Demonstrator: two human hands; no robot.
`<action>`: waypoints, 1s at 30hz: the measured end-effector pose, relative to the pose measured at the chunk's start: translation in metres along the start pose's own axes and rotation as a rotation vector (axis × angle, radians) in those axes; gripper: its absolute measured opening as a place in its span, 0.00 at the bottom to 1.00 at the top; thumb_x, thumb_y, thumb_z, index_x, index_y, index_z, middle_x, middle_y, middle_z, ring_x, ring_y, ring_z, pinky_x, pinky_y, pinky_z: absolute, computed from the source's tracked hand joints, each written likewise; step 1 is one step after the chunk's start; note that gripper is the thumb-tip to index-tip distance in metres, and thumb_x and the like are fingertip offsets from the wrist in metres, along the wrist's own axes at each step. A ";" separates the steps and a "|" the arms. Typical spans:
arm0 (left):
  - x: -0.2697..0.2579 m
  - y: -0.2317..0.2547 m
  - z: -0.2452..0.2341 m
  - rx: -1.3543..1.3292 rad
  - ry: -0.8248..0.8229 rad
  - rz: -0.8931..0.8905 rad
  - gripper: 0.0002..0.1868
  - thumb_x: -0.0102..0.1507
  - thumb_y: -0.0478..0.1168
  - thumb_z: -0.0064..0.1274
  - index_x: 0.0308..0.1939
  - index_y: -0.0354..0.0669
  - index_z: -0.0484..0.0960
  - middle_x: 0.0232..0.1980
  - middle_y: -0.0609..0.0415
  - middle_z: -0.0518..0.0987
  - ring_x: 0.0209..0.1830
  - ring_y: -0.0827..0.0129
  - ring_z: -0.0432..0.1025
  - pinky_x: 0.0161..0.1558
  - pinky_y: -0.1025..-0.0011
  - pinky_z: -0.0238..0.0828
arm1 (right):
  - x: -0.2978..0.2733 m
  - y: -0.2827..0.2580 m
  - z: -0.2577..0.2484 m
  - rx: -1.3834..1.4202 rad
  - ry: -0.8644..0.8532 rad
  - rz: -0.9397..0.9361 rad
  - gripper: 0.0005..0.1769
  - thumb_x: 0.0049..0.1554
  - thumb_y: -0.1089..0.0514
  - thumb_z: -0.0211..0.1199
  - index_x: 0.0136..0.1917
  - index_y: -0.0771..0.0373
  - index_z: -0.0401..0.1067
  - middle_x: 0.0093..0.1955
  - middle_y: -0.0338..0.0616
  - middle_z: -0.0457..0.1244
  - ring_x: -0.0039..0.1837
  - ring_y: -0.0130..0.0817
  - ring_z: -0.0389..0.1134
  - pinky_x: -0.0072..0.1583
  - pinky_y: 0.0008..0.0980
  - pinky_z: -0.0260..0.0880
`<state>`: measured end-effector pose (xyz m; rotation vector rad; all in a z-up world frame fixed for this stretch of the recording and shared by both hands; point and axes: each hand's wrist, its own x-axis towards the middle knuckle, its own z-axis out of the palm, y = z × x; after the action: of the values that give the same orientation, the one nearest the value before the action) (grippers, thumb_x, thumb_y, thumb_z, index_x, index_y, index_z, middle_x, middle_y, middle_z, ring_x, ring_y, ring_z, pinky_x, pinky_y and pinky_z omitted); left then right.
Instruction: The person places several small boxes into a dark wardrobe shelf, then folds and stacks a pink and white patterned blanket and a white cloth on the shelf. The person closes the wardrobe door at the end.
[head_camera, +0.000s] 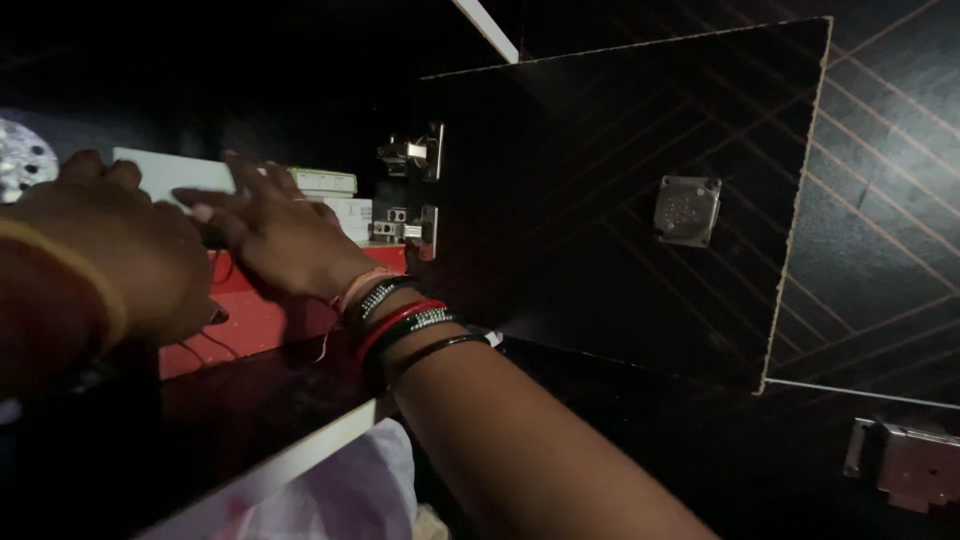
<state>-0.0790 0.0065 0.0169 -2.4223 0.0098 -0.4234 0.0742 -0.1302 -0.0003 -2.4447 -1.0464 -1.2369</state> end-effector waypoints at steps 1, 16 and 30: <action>-0.013 0.000 -0.002 0.083 0.053 0.035 0.31 0.66 0.70 0.41 0.64 0.62 0.82 0.69 0.62 0.77 0.79 0.61 0.57 0.79 0.59 0.43 | -0.002 -0.004 0.000 -0.122 -0.040 0.044 0.33 0.66 0.31 0.32 0.79 0.35 0.57 0.88 0.48 0.39 0.87 0.57 0.36 0.73 0.72 0.35; -0.055 0.007 0.001 0.509 -0.156 0.033 0.24 0.68 0.61 0.48 0.67 0.67 0.73 0.69 0.61 0.65 0.76 0.66 0.48 0.79 0.38 0.18 | -0.046 -0.079 -0.019 0.059 -0.018 0.152 0.35 0.67 0.33 0.33 0.74 0.49 0.65 0.70 0.48 0.65 0.74 0.51 0.63 0.72 0.60 0.55; -0.046 -0.009 0.019 0.143 0.055 -0.026 0.14 0.70 0.52 0.45 0.54 0.65 0.85 0.46 0.68 0.85 0.58 0.75 0.76 0.80 0.43 0.10 | -0.058 -0.087 -0.016 0.028 0.077 -0.064 0.31 0.64 0.38 0.48 0.74 0.52 0.66 0.69 0.50 0.66 0.71 0.52 0.65 0.72 0.59 0.56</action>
<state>-0.1180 0.0309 -0.0048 -2.2723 -0.0273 -0.4854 -0.0179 -0.1036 -0.0456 -2.3402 -1.1212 -1.3162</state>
